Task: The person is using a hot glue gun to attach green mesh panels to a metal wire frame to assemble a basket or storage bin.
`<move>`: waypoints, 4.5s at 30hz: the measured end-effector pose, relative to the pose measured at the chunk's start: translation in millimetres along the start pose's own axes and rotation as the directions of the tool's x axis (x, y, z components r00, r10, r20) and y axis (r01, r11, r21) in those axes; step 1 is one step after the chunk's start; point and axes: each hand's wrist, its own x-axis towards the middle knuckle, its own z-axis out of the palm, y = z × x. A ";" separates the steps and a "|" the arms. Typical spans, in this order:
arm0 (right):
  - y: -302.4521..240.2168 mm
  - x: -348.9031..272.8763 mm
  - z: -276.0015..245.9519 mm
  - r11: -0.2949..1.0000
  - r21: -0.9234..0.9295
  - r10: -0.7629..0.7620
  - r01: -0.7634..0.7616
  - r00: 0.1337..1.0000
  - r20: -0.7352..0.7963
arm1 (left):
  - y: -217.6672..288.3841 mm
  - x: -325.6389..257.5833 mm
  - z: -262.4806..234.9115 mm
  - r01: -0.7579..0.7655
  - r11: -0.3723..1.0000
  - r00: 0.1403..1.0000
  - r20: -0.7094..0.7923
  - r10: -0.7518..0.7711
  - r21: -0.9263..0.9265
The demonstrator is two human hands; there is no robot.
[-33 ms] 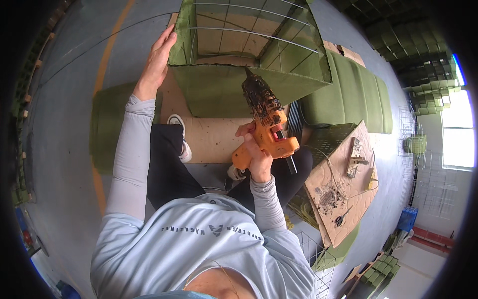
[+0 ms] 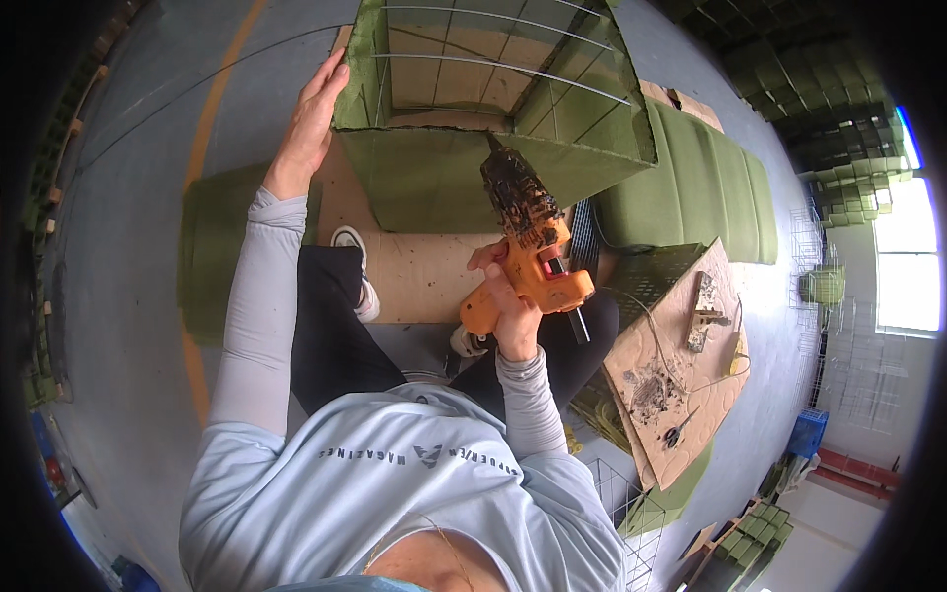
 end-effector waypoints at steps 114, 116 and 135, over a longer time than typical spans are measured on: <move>-4.4 2.0 2.3 0.998 -0.051 0.039 -0.041 0.999 -0.025 | 8.3 -7.3 6.3 -0.005 1.000 1.000 -0.009 0.005 -0.014; -4.5 3.0 1.1 0.999 -0.049 0.016 -0.017 1.000 -0.014 | 8.8 -7.6 6.1 0.002 1.000 1.000 -0.010 -0.002 -0.011; -5.0 -1.1 4.5 0.993 -0.106 0.053 -0.053 0.999 -0.003 | 3.3 -2.9 2.5 0.000 0.999 1.000 0.009 0.001 -0.048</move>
